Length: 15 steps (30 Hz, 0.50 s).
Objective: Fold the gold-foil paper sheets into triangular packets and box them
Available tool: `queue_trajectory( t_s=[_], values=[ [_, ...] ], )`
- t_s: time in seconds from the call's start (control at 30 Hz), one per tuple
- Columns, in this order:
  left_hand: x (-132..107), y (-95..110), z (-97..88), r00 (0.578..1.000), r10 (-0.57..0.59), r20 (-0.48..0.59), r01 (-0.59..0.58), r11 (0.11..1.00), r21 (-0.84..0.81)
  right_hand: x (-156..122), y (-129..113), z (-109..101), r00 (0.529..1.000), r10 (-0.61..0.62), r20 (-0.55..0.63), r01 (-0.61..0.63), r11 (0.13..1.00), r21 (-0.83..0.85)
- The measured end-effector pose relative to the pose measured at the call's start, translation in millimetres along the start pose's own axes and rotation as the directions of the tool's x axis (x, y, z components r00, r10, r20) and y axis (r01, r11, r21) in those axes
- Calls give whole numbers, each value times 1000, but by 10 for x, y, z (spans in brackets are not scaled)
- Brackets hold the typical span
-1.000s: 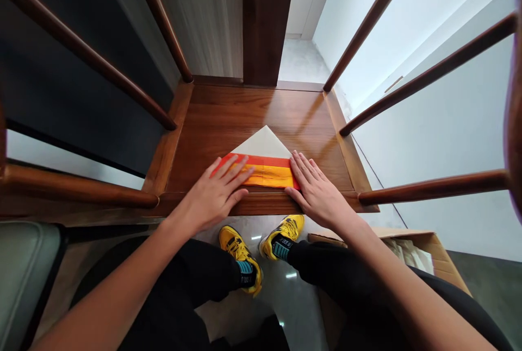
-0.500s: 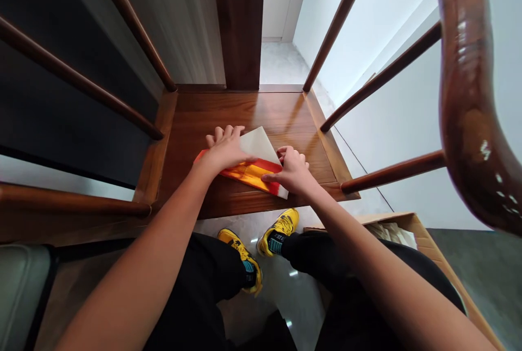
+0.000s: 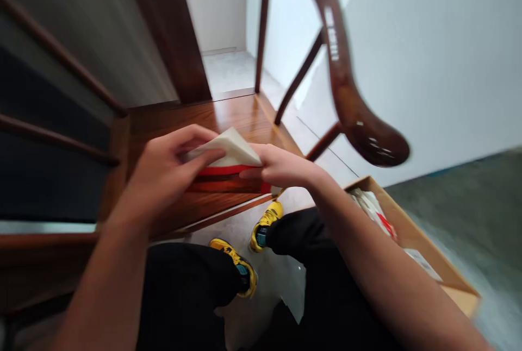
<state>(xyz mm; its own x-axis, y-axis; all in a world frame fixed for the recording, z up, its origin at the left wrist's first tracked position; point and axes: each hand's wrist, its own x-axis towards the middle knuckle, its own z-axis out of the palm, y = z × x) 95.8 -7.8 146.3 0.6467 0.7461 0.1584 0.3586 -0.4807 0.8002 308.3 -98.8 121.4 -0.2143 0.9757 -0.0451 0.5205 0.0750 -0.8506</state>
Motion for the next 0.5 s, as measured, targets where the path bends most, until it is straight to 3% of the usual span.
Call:
queue_trajectory(
  t_s=[0.03, 0.1, 0.17, 0.2, 0.27, 0.33, 0.4, 0.43, 0.47, 0.5],
  values=[
    [-120, 166, 27, 999, 38, -9, -38, 999, 8, -250, -158, -136, 999, -22, 44, 21, 1000, 6],
    [-293, 445, 137, 989, 138, 47, -139, 990, 21, -865, -455, -395, 1000, -16, -14, 16, 1000, 7],
    [-358, 677, 350, 970, 227, 85, -229, 973, 25, -1600, -648, -603, 977, 58, -204, -65, 998, -28],
    [-356, 782, 498, 962, 261, 86, -264, 964, 23, -1993, -675, -679, 943, 110, -314, -130, 991, -43],
    [-310, 962, 861, 946, 303, 111, -304, 953, -7, -2771, -547, -754, 808, 227, -543, -289, 957, -29],
    [-243, 1083, 1270, 918, 317, 238, -312, 948, -63, -3442, -184, -690, 641, 337, -690, -430, 902, 41],
    [-182, 1140, 1657, 829, 280, 483, -293, 955, -50, -3898, 337, -463, 455, 417, -787, -517, 843, 148],
    [-158, 1155, 1823, 748, 232, 622, -291, 957, -7, -4028, 615, -297, 339, 479, -810, -585, 781, 217],
    [-138, 1167, 1965, 645, 172, 744, -297, 954, 37, -4092, 884, -107, 267, 539, -799, -664, 704, 252],
    [-125, 1182, 2083, 547, 108, 830, -300, 951, 73, -4098, 1132, 92, 269, 600, -753, -739, 630, 239]
  ],
)
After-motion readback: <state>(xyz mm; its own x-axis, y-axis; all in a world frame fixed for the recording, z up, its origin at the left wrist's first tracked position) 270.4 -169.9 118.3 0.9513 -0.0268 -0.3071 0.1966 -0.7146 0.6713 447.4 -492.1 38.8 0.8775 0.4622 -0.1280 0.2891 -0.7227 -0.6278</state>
